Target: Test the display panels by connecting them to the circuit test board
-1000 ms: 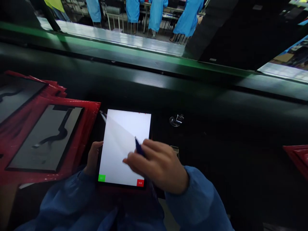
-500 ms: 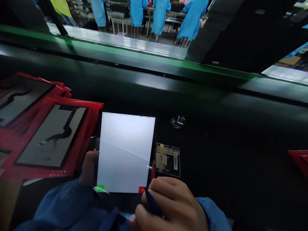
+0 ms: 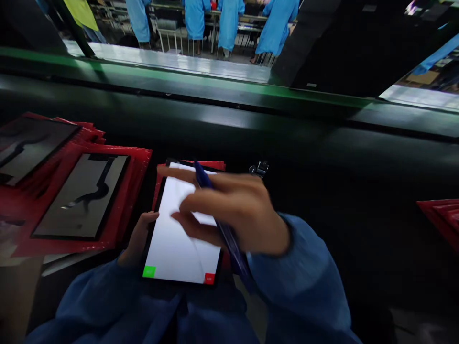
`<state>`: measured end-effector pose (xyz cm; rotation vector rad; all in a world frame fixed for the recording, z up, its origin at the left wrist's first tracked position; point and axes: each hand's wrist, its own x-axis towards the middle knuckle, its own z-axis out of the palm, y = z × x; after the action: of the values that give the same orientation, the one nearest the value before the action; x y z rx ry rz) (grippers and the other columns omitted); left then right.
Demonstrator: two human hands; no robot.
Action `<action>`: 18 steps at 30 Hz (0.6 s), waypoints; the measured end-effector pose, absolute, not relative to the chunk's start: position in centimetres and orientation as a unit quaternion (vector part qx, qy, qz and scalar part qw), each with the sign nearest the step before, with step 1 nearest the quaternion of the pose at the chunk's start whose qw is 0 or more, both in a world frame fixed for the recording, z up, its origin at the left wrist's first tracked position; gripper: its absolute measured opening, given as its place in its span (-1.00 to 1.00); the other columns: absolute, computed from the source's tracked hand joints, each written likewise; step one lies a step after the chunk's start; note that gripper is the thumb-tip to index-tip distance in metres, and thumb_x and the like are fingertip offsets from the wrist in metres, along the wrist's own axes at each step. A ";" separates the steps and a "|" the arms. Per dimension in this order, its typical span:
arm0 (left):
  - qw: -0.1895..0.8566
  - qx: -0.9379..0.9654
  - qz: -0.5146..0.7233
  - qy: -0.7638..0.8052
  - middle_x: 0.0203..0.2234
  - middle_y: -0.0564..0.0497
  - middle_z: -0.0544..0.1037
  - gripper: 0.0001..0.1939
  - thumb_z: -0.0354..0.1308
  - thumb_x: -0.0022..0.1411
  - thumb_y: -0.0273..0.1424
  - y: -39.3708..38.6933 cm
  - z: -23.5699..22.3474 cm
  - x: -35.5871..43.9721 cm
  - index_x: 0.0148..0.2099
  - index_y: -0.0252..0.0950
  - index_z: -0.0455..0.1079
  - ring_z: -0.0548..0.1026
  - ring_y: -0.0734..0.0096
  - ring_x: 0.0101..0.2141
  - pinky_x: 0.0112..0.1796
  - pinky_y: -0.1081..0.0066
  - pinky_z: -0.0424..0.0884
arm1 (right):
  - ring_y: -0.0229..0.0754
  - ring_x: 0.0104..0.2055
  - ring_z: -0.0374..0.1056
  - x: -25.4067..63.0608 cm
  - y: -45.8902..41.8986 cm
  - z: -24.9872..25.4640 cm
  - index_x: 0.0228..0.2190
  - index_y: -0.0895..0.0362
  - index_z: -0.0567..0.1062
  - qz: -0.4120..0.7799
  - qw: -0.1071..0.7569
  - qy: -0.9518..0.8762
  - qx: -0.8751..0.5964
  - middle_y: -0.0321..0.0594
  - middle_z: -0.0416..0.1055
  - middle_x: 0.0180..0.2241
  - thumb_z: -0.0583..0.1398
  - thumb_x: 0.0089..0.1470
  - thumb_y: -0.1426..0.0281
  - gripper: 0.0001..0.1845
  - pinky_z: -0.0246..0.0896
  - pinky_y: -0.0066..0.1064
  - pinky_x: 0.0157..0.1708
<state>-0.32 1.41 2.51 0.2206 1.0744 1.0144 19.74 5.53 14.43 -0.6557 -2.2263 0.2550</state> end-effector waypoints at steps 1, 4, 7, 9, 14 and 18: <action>0.735 0.116 0.450 0.494 -0.73 0.03 0.50 -0.75 0.36 -0.27 -0.25 1.3 2.6 -0.1 -0.60 -0.31 0.45 0.40 0.40 -0.69 -0.64 0.46 0.28 | -0.26 -0.39 0.51 18.8 7.0 14.3 -0.48 0.04 0.41 0.148 0.419 -0.863 -0.241 -0.31 0.58 -0.38 0.27 0.18 0.44 -0.79 0.39 -0.46 -0.49; 0.758 0.128 0.412 0.490 -0.76 0.06 0.45 -0.74 0.35 -0.24 -0.23 0.6 2.9 0.0 -0.61 -0.31 0.43 0.34 0.47 -0.71 -0.65 0.49 0.23 | -0.28 -0.48 0.46 17.5 10.2 13.6 -0.53 0.06 0.37 0.242 0.522 -0.759 -0.304 -0.35 0.49 -0.50 0.25 0.21 0.40 -0.72 0.39 -0.43 -0.49; 0.781 0.124 0.386 0.474 -0.73 0.04 0.46 -0.74 0.33 -0.13 -0.21 0.1 3.1 -0.5 -0.57 -0.30 0.44 0.35 0.45 -0.69 -0.61 0.46 0.28 | -0.25 -0.41 0.50 18.9 11.3 12.1 -0.42 0.06 0.40 0.348 0.551 -0.688 -0.320 -0.33 0.51 -0.42 0.25 0.22 0.28 -0.79 0.49 -0.35 -0.33; 0.758 0.130 0.418 0.483 -0.70 0.04 0.49 -0.79 0.31 -0.04 -0.26 -0.1 3.0 -0.9 -0.54 -0.28 0.45 0.36 0.43 -0.66 -0.57 0.44 0.31 | -0.12 -0.14 0.55 20.4 11.1 10.8 -0.18 0.00 0.41 0.392 0.510 -0.708 -0.292 -0.27 0.56 -0.19 0.36 0.10 0.24 -0.70 0.50 -0.17 -0.02; 0.735 0.112 0.451 0.493 -0.69 0.02 0.50 -0.81 0.31 -0.04 -0.30 0.3 2.8 -1.4 -0.54 -0.28 0.44 0.43 0.34 -0.62 -0.58 0.42 0.31 | 0.18 0.27 0.29 22.0 10.1 8.9 0.30 -0.15 0.12 0.289 0.378 -0.807 -0.349 -0.13 0.40 0.17 0.55 -0.24 0.22 0.17 0.12 0.22 0.30; 0.735 0.069 0.447 0.505 -0.70 0.07 0.49 -0.82 0.32 -0.08 -0.31 0.7 3.6 -1.3 -0.56 -0.26 0.41 0.43 0.36 -0.66 -0.61 0.42 0.32 | 0.08 0.19 0.39 22.0 11.0 8.7 0.30 -0.16 0.16 0.329 0.411 -0.794 -0.305 -0.17 0.44 0.15 0.46 -0.05 0.15 -0.02 0.23 0.10 0.27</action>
<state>-1.28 0.74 3.61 0.1506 1.1103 0.9824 21.97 11.01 8.73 -0.7673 -1.9988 0.8273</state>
